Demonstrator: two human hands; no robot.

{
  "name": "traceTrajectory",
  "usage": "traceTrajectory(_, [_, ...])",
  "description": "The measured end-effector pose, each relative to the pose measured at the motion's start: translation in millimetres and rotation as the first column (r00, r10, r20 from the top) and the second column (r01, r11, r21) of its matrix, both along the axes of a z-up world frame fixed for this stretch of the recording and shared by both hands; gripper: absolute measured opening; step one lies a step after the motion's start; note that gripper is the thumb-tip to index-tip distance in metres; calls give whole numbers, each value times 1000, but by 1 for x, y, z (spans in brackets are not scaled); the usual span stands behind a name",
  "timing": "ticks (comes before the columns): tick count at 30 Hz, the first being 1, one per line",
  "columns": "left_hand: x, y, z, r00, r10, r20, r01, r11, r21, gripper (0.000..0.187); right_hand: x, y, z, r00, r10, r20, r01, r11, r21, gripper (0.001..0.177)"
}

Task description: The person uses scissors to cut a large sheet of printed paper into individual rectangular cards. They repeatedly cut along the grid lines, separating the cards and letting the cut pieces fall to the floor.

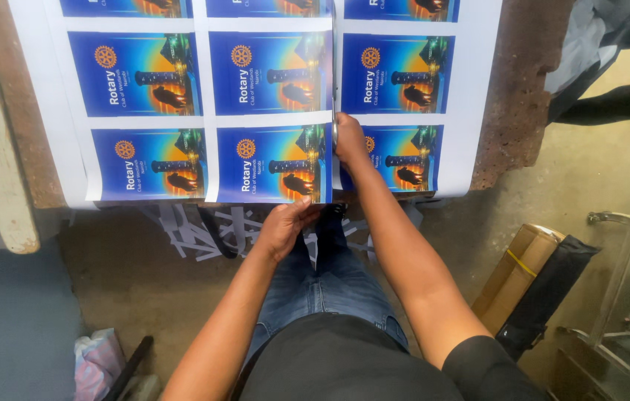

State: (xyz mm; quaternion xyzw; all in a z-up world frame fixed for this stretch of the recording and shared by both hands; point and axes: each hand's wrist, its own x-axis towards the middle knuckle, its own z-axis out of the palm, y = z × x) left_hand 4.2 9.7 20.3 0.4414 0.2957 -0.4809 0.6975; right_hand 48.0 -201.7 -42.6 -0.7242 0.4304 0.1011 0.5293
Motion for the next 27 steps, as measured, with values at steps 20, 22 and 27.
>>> traceTrajectory(20, [17,9,21,934,-347,86,347,938,11,40,18,-16,-36,1000,-18,25,17,999,40,25])
traceTrajectory(22, [26,13,38,845,-517,140,519,855,24,43,14,-11,-29,993,-116,31,111,985,133,27])
traceTrajectory(27, [91,2,61,582,-661,474,530,750,396,37,19,-10,-23,991,-136,-14,136,975,177,23])
